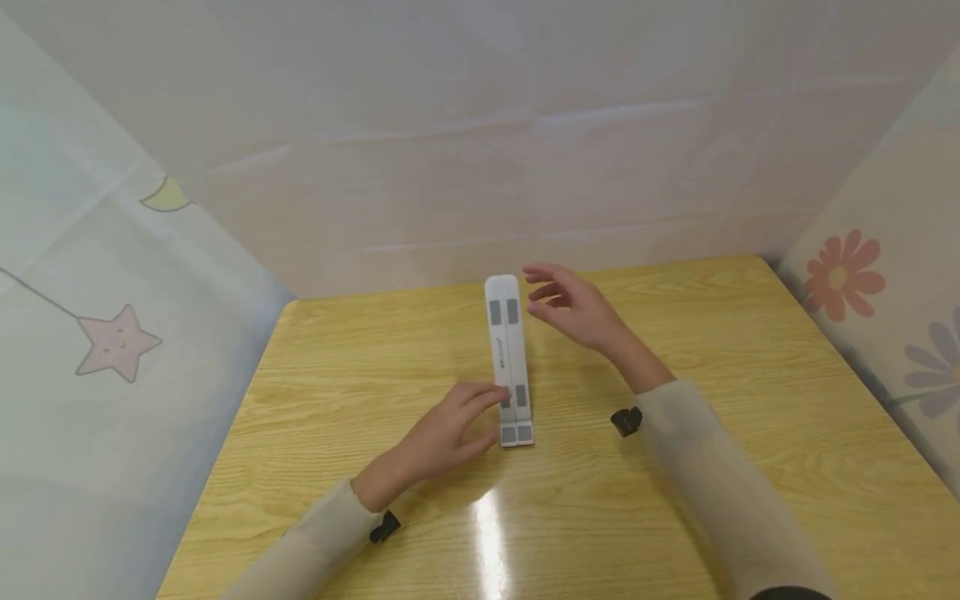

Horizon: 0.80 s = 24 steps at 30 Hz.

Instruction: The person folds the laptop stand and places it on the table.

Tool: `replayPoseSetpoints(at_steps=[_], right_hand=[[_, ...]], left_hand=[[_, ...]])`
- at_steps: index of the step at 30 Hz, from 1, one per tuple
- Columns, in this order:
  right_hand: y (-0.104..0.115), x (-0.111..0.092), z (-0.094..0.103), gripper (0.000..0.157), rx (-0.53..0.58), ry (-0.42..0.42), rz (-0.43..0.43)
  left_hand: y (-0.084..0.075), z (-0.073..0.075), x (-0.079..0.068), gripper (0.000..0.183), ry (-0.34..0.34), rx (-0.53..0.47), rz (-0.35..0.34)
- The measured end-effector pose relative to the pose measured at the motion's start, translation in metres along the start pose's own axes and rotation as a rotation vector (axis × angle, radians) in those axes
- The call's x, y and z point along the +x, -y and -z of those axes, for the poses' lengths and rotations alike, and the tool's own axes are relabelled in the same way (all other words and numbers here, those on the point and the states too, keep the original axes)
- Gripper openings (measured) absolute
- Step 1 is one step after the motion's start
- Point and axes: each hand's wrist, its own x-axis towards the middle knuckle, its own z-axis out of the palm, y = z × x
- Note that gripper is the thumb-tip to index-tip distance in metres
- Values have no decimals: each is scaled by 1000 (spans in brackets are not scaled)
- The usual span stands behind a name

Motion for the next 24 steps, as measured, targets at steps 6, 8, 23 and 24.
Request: replayPoseSetpoints(at_steps=[6,8,23,24], right_hand=[[1,9,2,53,-7,20,15],[1,12,3,54,-15,23,25],[1,28,-1,52,-65,61,26],[0,29,-2,52,-67,62,23]], left_hand=[[-1,-6,-2,61,51,55,-47],[-1,-8,-2,61,77,73,-47],[-1,-17,-5,61,230,176,-101],[-2,-17,-5,61,239,179,-103]])
